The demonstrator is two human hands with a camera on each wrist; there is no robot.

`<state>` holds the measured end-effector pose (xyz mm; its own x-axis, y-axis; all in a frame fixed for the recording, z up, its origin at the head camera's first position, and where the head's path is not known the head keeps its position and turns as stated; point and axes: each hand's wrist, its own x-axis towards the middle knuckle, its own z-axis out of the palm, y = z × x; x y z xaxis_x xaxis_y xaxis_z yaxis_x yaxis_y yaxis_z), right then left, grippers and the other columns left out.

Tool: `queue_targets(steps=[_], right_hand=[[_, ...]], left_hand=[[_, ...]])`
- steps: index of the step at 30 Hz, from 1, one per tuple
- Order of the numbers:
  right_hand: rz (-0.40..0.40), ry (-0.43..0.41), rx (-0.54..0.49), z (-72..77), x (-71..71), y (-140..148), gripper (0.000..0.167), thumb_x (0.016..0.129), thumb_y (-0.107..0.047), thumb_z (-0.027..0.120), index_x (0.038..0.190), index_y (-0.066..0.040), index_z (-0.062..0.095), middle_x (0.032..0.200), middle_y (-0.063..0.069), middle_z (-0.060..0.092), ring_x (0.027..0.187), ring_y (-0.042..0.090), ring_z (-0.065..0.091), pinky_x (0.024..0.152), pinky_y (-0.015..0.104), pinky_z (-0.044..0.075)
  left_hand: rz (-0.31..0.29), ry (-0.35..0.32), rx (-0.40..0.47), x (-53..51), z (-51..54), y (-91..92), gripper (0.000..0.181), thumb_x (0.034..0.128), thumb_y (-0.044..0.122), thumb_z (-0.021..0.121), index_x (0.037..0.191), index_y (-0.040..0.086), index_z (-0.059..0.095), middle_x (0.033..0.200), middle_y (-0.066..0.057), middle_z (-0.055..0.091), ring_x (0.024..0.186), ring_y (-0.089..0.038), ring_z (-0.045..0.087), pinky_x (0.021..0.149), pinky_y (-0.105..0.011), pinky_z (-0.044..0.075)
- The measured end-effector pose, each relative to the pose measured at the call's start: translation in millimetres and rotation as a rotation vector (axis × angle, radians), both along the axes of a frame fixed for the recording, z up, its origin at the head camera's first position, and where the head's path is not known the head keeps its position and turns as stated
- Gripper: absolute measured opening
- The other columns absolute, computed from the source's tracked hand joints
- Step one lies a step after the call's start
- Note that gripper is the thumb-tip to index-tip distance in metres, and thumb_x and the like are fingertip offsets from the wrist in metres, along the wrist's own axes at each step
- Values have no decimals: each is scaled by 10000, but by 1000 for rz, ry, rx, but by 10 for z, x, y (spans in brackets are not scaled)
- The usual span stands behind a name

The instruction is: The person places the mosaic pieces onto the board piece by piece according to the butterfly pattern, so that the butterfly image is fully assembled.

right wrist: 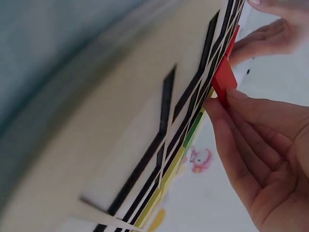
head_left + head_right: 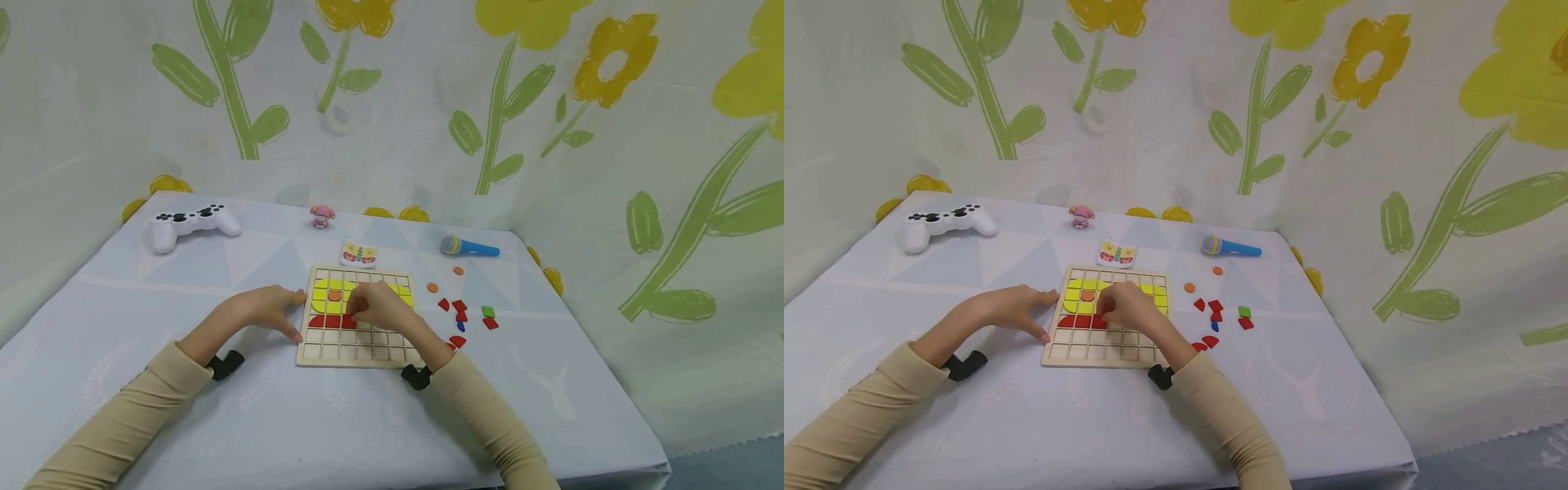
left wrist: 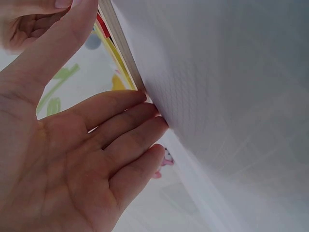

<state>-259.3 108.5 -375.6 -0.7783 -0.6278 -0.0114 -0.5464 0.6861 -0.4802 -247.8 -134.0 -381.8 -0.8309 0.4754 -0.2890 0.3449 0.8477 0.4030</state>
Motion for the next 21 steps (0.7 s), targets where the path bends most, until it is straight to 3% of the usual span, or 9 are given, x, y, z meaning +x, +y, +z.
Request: queue_targets(steps=[6, 13, 21], right_hand=[[-42, -16, 35, -12, 31, -19, 91, 836, -13, 735, 900, -77, 747, 810, -27, 684, 728, 90, 595, 682, 177, 499], [-34, 6, 58, 1, 46, 8, 120, 842, -38, 740, 950, -72, 776, 859, -5, 718, 750, 84, 614, 688, 155, 501], [-41, -20, 29, 39, 99, 66, 124, 854, -44, 727, 970, -65, 767, 884, -5, 710, 760, 81, 617, 693, 164, 505]], left_hand=[[0, -1, -4, -3, -8, -2, 963, 712, 462, 824, 1443, -8, 409, 1466, -233, 395, 1340, -455, 333, 1027, -595, 346], [-4, 3, 3, -4, -8, -2, 957, 712, 455, 827, 1440, -8, 413, 1469, -228, 393, 1343, -456, 327, 1031, -597, 340], [-7, 6, 1, -2, -8, -8, 963, 709, 463, 826, 1441, -7, 412, 1462, -230, 403, 1332, -451, 349, 1028, -594, 346]])
